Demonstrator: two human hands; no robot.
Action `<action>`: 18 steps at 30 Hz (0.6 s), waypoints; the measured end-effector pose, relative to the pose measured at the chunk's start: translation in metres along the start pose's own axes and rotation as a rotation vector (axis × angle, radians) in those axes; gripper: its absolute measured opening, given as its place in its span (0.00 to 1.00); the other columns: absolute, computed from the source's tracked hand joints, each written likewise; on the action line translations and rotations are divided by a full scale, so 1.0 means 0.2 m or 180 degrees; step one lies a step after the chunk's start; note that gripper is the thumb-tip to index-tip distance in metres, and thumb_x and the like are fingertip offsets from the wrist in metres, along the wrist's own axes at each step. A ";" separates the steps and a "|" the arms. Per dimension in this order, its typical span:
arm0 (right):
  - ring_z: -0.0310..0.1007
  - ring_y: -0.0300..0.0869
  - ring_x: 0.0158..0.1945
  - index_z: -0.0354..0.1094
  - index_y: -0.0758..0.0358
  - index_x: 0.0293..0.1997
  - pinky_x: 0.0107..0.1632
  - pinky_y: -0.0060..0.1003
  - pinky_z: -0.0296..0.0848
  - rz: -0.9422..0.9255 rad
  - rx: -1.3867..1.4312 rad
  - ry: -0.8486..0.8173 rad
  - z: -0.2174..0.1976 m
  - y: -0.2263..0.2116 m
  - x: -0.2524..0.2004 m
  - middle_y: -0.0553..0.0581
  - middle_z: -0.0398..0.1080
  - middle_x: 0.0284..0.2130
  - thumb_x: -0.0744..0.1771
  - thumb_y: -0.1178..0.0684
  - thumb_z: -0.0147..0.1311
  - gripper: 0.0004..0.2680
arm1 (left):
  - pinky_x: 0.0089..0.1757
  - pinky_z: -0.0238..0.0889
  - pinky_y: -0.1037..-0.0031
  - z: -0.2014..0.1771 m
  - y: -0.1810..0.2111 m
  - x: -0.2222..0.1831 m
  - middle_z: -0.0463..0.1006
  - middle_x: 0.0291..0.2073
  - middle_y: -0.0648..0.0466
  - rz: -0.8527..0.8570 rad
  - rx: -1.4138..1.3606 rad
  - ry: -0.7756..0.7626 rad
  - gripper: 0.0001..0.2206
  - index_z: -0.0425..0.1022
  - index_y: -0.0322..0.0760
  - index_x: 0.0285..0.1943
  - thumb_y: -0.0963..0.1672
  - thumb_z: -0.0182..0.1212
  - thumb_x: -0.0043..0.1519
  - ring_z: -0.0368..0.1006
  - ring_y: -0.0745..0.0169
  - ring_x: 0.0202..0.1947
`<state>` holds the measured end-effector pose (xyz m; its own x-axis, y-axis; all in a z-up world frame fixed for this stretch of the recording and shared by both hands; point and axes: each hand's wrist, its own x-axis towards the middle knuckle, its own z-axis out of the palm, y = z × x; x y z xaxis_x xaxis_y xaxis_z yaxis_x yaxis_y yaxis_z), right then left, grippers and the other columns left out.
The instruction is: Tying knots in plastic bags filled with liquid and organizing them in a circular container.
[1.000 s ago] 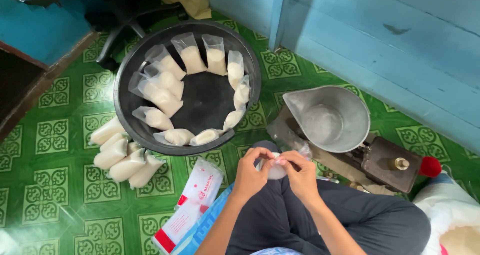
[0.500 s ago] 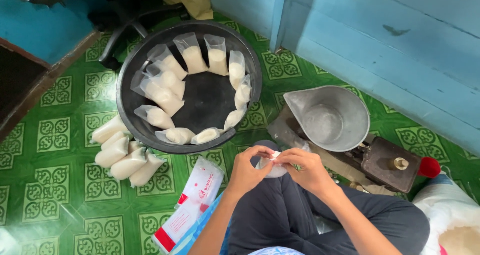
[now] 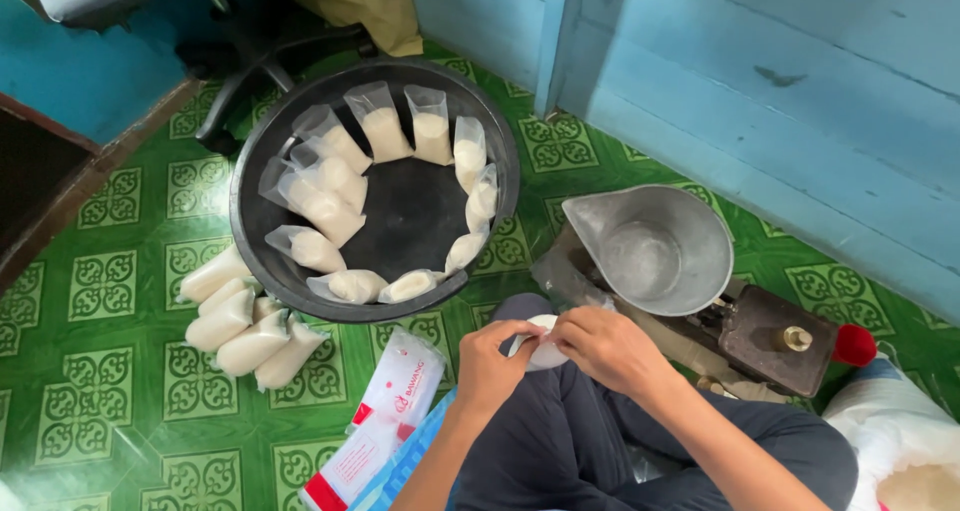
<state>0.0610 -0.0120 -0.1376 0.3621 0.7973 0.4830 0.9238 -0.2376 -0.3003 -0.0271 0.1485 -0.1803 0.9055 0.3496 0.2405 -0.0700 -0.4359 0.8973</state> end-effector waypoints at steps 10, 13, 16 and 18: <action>0.72 0.43 0.34 0.67 0.63 0.35 0.38 0.35 0.71 0.0085 0.0113 0.0829 0.16 -0.01 -0.11 0.52 0.71 0.34 0.58 0.60 0.63 0.08 | 0.38 0.69 0.76 -0.07 0.06 0.03 0.80 0.31 0.53 -0.0140 -0.0468 -0.0595 0.15 0.77 0.35 0.51 0.39 0.60 0.54 0.76 0.63 0.31; 0.71 0.43 0.34 0.68 0.64 0.33 0.39 0.35 0.71 0.0128 0.0138 0.1073 0.20 -0.03 -0.12 0.52 0.71 0.33 0.58 0.62 0.64 0.08 | 0.36 0.67 0.80 -0.05 -0.01 0.05 0.79 0.31 0.55 -0.0411 -0.0579 -0.0861 0.13 0.80 0.34 0.49 0.39 0.59 0.56 0.72 0.67 0.30; 0.72 0.42 0.36 0.70 0.64 0.32 0.41 0.35 0.71 0.0250 0.0085 0.1168 0.22 -0.05 -0.13 0.51 0.73 0.35 0.57 0.62 0.63 0.07 | 0.36 0.67 0.80 -0.01 -0.08 0.06 0.81 0.32 0.54 -0.0605 -0.1066 -0.0956 0.07 0.80 0.29 0.39 0.39 0.66 0.53 0.72 0.68 0.29; 0.71 0.42 0.35 0.69 0.64 0.32 0.40 0.35 0.71 0.0254 0.0077 0.1221 0.21 -0.05 -0.12 0.52 0.73 0.35 0.58 0.62 0.63 0.07 | 0.35 0.67 0.81 -0.01 -0.07 0.06 0.81 0.29 0.53 -0.0675 -0.1152 -0.0913 0.06 0.80 0.28 0.38 0.37 0.66 0.53 0.70 0.69 0.27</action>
